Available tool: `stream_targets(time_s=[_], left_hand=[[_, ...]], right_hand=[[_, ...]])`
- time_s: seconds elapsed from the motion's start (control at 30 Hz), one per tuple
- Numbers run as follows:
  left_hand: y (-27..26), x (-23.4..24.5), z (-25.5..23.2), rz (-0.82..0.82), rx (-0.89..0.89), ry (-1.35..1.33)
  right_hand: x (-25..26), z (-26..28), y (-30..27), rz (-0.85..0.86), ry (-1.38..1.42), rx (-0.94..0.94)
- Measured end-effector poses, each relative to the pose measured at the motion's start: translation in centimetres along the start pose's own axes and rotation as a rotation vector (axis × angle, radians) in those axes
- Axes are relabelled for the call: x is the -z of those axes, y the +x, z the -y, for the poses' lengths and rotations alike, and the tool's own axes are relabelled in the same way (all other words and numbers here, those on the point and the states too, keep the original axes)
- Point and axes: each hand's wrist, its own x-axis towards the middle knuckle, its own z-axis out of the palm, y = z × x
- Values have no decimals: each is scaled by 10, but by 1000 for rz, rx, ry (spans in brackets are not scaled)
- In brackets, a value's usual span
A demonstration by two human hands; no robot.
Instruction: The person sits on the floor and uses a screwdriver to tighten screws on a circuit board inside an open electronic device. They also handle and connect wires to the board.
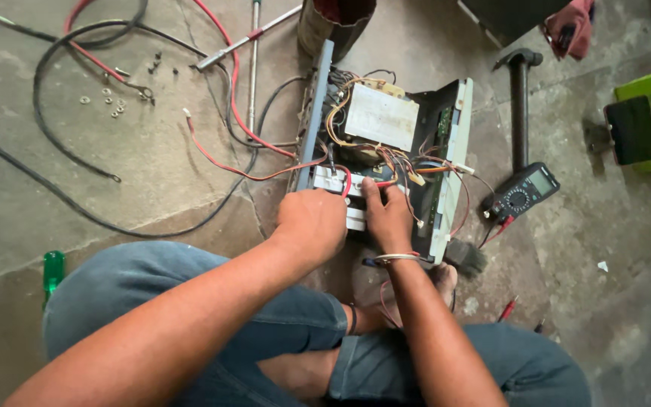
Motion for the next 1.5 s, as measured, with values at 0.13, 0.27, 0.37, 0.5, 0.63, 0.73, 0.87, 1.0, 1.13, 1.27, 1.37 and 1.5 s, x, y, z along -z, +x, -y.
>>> stream_targets(time_s=[0.13, 0.27, 0.37, 0.5, 0.63, 0.73, 0.87, 1.0, 1.13, 1.27, 1.37, 1.5], left_hand=[[-4, 2, -4, -12, -11, -3], [-15, 17, -6, -118, -70, 6], [-15, 35, 4, -55, -27, -16], [-18, 98, 86, -263, 223, -329], [-27, 139, 217, -517, 395, -619], [-29, 103, 292, -692, 586, -123], [-34, 38, 358, -738, 772, -240], [-11, 26, 379, -774, 575, -253], [12, 25, 362, -777, 404, 38], [36, 38, 354, -695, 454, 191], [32, 29, 352, -698, 513, 95], [30, 50, 336, -786, 511, 176]], right_hand=[[-3, -10, -5, -53, -39, 37], [-3, -4, -2, -43, -7, 10], [11, 3, -9, 94, -27, 12], [55, 19, -38, 124, -123, 430], [116, 26, -84, 400, -87, 397], [132, 32, -103, 603, -26, 329], [118, 38, -93, 610, -511, 571], [105, 43, -89, 664, -184, 635], [104, 49, -98, 738, -287, 608], [97, 44, -93, 752, -261, 643], [89, 34, -89, 722, -236, 667], [84, 32, -80, 714, -220, 640]])
